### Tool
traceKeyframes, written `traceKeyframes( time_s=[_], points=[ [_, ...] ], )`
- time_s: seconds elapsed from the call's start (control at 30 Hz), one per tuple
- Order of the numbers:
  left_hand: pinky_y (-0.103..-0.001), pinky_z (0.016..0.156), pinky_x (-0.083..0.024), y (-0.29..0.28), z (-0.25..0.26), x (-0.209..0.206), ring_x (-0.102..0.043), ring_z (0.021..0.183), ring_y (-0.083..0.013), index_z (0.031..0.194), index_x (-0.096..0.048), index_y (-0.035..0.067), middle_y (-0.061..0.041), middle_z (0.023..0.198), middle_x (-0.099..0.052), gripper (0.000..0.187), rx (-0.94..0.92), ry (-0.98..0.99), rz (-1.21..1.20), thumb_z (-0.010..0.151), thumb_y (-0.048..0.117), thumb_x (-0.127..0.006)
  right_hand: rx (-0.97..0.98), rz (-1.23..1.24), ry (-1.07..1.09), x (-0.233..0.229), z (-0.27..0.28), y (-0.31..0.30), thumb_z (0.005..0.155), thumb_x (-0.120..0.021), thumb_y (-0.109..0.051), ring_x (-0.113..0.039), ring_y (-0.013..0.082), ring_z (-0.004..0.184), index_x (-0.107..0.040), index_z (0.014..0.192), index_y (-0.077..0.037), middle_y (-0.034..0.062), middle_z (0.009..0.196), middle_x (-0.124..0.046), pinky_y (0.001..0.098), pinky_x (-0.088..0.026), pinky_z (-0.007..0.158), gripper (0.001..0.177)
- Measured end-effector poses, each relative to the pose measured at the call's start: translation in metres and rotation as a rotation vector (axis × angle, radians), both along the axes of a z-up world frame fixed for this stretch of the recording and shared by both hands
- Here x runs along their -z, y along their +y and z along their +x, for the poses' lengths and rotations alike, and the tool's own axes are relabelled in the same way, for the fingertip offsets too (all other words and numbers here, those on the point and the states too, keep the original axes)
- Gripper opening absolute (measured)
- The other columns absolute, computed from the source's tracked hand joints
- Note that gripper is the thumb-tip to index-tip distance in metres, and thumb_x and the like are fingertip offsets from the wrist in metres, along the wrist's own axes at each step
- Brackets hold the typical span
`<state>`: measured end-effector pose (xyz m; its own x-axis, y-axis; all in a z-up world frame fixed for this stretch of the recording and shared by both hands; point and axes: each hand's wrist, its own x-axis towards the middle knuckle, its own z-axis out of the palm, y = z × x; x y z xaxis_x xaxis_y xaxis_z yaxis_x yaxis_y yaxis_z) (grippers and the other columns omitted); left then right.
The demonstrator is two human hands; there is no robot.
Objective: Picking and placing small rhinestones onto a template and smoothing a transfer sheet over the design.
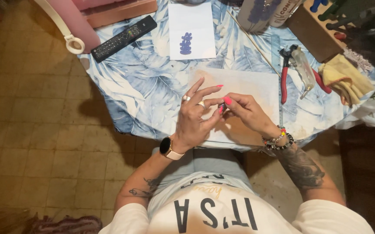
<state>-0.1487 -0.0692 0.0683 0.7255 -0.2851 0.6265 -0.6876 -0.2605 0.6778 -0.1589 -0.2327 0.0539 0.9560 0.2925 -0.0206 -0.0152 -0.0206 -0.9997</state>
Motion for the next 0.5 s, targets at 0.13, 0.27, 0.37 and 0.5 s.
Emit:
traceKeyframes(
  time_s=[0.13, 0.27, 0.37, 0.5],
  points=[
    [-0.041, 0.093, -0.034, -0.002, 0.005, 0.015, -0.043, 0.113, -0.0384, 0.088, -0.064, 0.012, -0.002, 0.102, -0.058, 0.015, -0.003, 0.050, -0.013, 0.073, 0.010, -0.063, 0.057, 0.089, 0.043, 0.008, 0.000, 0.002, 0.090, -0.044, -0.021, -0.057, 0.0142, 0.063, -0.056, 0.086, 0.002, 0.0112, 0.068, -0.057, 0.0298, -0.053, 0.058, 0.026],
    [-0.040, 0.090, -0.039, -0.005, 0.006, 0.007, -0.050, 0.105, -0.0377, 0.089, -0.065, 0.008, -0.006, 0.096, -0.061, 0.015, 0.008, 0.053, -0.040, 0.074, 0.011, -0.063, 0.139, 0.042, -0.025, 0.005, 0.004, 0.003, 0.091, -0.043, -0.020, -0.053, 0.0133, 0.046, -0.054, 0.074, 0.000, 0.0102, 0.054, -0.054, 0.0225, -0.048, 0.044, 0.029],
    [-0.039, 0.088, -0.041, -0.007, 0.002, 0.010, -0.052, 0.104, -0.0371, 0.088, -0.065, 0.005, -0.007, 0.096, -0.062, 0.015, 0.010, 0.078, -0.043, 0.075, 0.008, -0.061, 0.192, -0.014, -0.081, 0.007, 0.007, -0.001, 0.090, -0.046, -0.018, -0.052, 0.0134, 0.044, -0.054, 0.070, 0.000, 0.0104, 0.053, -0.052, 0.0227, -0.045, 0.039, 0.028],
    [-0.037, 0.086, -0.043, -0.007, 0.002, 0.019, -0.054, 0.102, -0.0345, 0.091, -0.064, 0.007, -0.006, 0.093, -0.063, 0.017, -0.009, 0.095, -0.060, 0.075, 0.009, -0.061, 0.199, -0.121, -0.181, 0.011, 0.011, -0.006, 0.089, -0.049, -0.015, -0.048, 0.0099, 0.042, -0.054, 0.068, -0.001, 0.0076, 0.051, -0.051, 0.0200, -0.040, 0.038, 0.026]
  ],
)
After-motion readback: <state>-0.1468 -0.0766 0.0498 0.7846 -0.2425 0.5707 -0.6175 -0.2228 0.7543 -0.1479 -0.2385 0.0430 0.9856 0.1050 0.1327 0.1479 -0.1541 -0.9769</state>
